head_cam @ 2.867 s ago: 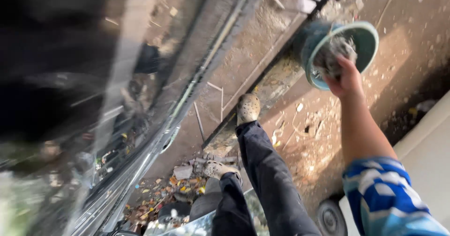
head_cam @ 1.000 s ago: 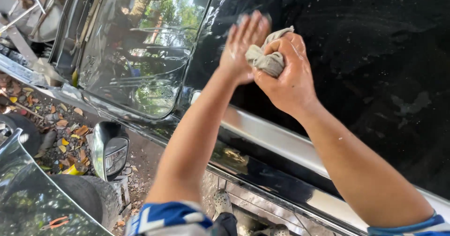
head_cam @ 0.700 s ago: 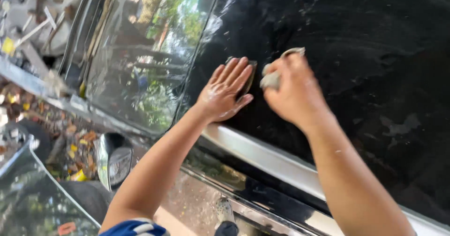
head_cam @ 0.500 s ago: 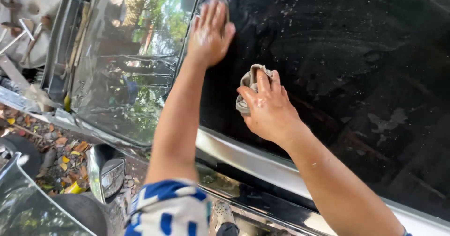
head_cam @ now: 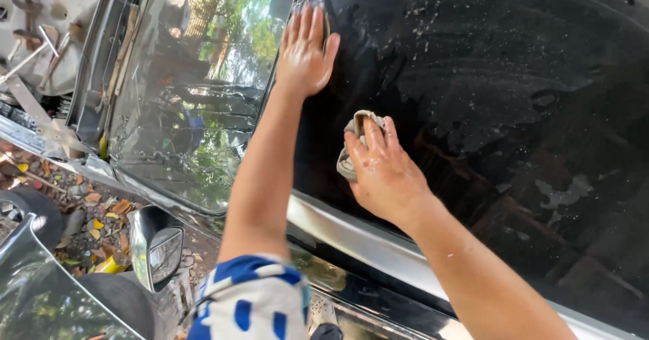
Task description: The person cleans the side of a black car using a sponge and a cloth. They repeatedly dip the sponge into a bucket of water and scrub the car's surface, then wipe it dry with the cloth.
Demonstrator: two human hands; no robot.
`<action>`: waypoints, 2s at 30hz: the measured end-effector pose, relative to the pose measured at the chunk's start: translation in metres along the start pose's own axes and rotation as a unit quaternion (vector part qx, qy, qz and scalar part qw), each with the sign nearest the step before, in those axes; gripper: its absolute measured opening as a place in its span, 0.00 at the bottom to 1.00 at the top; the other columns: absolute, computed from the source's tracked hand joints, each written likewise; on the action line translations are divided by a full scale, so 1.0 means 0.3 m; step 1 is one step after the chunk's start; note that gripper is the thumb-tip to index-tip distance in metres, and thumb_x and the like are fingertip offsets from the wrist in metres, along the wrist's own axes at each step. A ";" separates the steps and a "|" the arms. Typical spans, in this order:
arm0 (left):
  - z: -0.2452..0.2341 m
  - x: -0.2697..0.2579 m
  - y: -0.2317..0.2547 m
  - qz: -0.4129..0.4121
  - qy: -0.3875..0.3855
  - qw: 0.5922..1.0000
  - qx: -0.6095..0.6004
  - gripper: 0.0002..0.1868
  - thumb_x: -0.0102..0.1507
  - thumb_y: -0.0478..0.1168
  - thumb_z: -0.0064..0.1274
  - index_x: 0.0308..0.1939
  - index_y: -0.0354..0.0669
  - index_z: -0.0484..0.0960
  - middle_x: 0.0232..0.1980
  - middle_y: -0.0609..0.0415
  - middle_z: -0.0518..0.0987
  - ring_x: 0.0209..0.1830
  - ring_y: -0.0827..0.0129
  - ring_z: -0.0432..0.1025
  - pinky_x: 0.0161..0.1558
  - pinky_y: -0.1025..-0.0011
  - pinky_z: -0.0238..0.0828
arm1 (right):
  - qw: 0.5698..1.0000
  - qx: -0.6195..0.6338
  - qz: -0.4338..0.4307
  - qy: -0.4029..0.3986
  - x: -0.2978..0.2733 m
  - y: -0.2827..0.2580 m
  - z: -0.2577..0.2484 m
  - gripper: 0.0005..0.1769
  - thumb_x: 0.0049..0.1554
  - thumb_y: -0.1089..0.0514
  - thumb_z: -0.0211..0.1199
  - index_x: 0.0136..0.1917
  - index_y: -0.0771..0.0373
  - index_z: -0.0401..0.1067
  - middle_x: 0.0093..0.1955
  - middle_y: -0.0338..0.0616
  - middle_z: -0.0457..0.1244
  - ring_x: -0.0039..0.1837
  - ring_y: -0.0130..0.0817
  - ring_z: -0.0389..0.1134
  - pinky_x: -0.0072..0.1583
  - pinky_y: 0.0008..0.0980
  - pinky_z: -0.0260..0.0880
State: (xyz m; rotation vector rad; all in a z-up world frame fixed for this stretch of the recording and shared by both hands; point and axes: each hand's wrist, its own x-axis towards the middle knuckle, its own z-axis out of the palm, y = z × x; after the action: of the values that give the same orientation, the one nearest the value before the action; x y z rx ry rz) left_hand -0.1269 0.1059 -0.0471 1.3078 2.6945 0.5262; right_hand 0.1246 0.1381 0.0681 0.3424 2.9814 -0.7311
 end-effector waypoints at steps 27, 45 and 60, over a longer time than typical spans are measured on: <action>0.039 0.091 0.010 -0.028 0.020 0.999 0.000 0.38 0.74 0.59 0.35 0.80 0.37 0.52 0.83 0.35 0.50 0.84 0.41 0.42 0.80 0.51 0.36 | 0.994 0.007 0.064 -0.084 0.017 -0.061 -0.061 0.40 0.48 0.60 0.66 0.73 0.65 0.61 0.79 0.65 0.47 0.78 0.77 0.42 0.68 0.60 0.55; 0.058 0.471 0.092 -0.057 -0.043 0.997 -0.004 0.39 0.73 0.62 0.28 0.81 0.41 0.49 0.84 0.42 0.45 0.84 0.49 0.38 0.80 0.54 0.30 | 0.997 0.052 0.044 -0.032 0.002 -0.021 -0.026 0.32 0.51 0.62 0.60 0.70 0.69 0.64 0.75 0.67 0.48 0.77 0.76 0.42 0.71 0.60 0.52; -0.020 0.189 0.019 -0.001 -0.038 0.999 0.010 0.40 0.74 0.60 0.33 0.81 0.36 0.50 0.84 0.36 0.49 0.84 0.40 0.41 0.80 0.49 0.37 | 0.998 0.055 0.030 -0.010 0.003 -0.014 -0.035 0.31 0.50 0.63 0.58 0.67 0.71 0.65 0.74 0.69 0.50 0.76 0.78 0.44 0.70 0.61 0.52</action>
State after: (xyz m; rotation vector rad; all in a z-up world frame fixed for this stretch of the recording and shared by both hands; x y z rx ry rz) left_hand -0.1594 0.1517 -0.0362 1.3015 2.6456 0.4408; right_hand 0.1228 0.1395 0.0791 0.4255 2.9037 -0.8897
